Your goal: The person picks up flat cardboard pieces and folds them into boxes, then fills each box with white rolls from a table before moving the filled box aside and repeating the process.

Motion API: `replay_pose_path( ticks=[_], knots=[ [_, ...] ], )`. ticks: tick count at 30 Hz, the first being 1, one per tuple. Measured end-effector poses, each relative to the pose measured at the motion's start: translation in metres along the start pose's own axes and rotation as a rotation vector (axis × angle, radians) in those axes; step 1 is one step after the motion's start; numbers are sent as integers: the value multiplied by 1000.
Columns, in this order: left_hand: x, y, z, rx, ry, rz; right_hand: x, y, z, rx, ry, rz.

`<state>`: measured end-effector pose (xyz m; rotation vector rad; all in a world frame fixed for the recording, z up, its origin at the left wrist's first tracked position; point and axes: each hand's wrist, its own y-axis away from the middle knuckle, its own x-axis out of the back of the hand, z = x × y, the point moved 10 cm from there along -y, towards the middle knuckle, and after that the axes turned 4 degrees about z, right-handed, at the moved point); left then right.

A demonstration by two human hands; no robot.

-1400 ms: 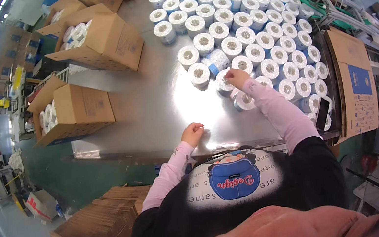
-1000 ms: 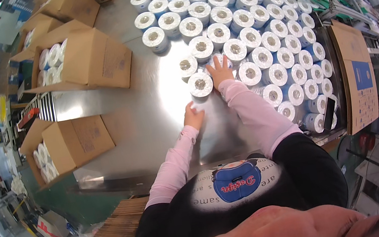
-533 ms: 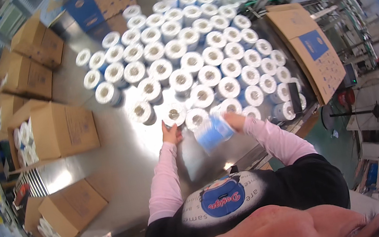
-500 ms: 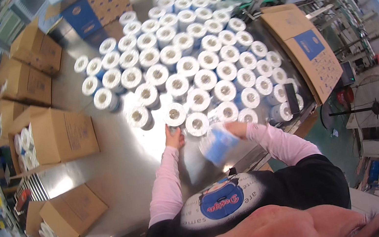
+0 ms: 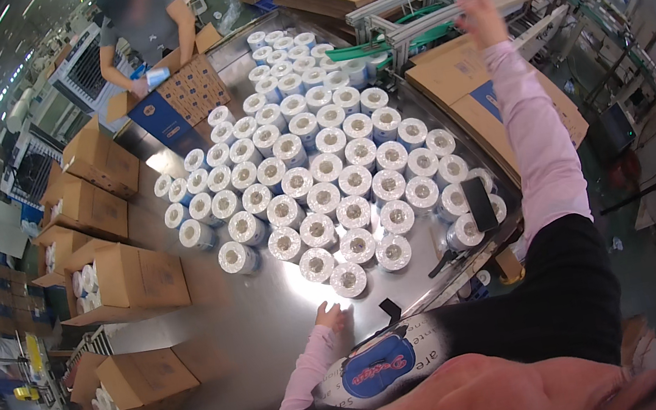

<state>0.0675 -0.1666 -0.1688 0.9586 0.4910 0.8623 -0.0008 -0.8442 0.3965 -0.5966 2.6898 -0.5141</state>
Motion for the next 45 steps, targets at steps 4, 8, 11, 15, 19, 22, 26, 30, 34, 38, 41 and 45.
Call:
replay_pose_path(
  ticks=[4, 8, 11, 15, 19, 22, 26, 30, 34, 38, 41, 45],
  knots=[
    [-50, 17, -6, 51, 80, 31, 53, 102, 123, 169, 1213, -404],
    [-79, 15, 4, 57, 255, -38, 209, 198, 154, -457, 1791, -309],
    [-96, 9, 7, 203, 383, -32, 274, 233, 157, -482, 2059, -225],
    [-89, -39, 6, 223, 646, -46, 259, 239, 184, -360, 2042, -333],
    [-129, -45, 101, -140, 718, -196, 281, 225, 175, -38, 2070, -345],
    [-121, -27, 166, -233, 950, -214, 243, 192, 94, 41, 2039, -330],
    [-99, 15, 216, -359, 540, -180, 160, 191, -65, 323, 1820, -366],
    [-62, 58, 190, -336, 451, -173, 52, 240, -186, 576, 1128, -437],
    [26, 110, 162, -411, 453, -44, -13, 275, -188, 185, 944, -610],
    [174, 194, 165, -705, 529, 371, -123, 333, -198, 280, 673, -881],
    [266, 310, 174, -1053, 648, 716, -207, 389, -178, 246, 755, -1232],
    [300, 387, 204, -1245, 821, 666, -262, 514, -115, 310, 688, -1908]
  ],
)
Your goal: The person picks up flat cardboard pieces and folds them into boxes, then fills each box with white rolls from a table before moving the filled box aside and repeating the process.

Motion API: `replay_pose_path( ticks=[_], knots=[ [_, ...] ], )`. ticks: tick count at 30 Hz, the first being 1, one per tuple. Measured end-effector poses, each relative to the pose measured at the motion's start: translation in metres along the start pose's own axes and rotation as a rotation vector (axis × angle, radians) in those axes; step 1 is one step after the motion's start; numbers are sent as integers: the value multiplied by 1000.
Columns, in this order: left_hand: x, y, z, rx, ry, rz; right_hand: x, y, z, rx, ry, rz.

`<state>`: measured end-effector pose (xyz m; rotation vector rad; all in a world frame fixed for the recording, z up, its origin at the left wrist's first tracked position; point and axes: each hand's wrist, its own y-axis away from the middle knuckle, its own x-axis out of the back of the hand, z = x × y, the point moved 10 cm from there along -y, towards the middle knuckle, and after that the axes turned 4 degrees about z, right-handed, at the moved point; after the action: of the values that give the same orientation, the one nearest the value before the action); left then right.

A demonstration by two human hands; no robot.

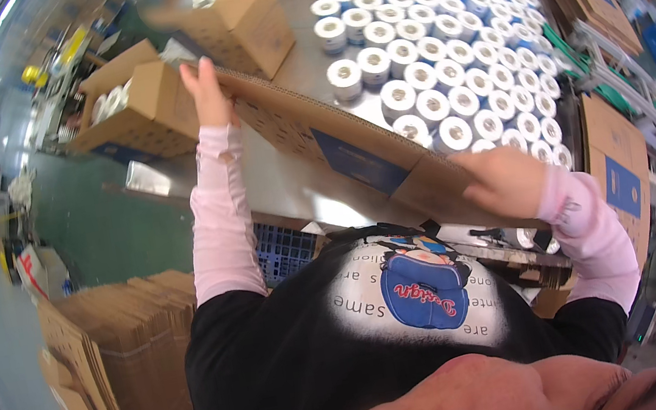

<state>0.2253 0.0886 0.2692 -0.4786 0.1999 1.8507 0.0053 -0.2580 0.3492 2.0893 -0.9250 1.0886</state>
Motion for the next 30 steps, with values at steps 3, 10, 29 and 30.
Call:
replay_pose_path(
  ticks=[3, 10, 29, 30],
  knots=[
    [38, -3, 7, 65, -195, 117, -49, -20, -34, 58, -230, -423],
    [60, 22, 29, -87, -272, 122, -14, -41, 68, 29, -426, -280],
    [18, 38, 110, -158, -1881, -221, 42, 12, -23, 428, 164, 776],
    [20, 55, 108, -127, -1814, -269, 51, 0, -22, 505, 18, 647]
  ],
)
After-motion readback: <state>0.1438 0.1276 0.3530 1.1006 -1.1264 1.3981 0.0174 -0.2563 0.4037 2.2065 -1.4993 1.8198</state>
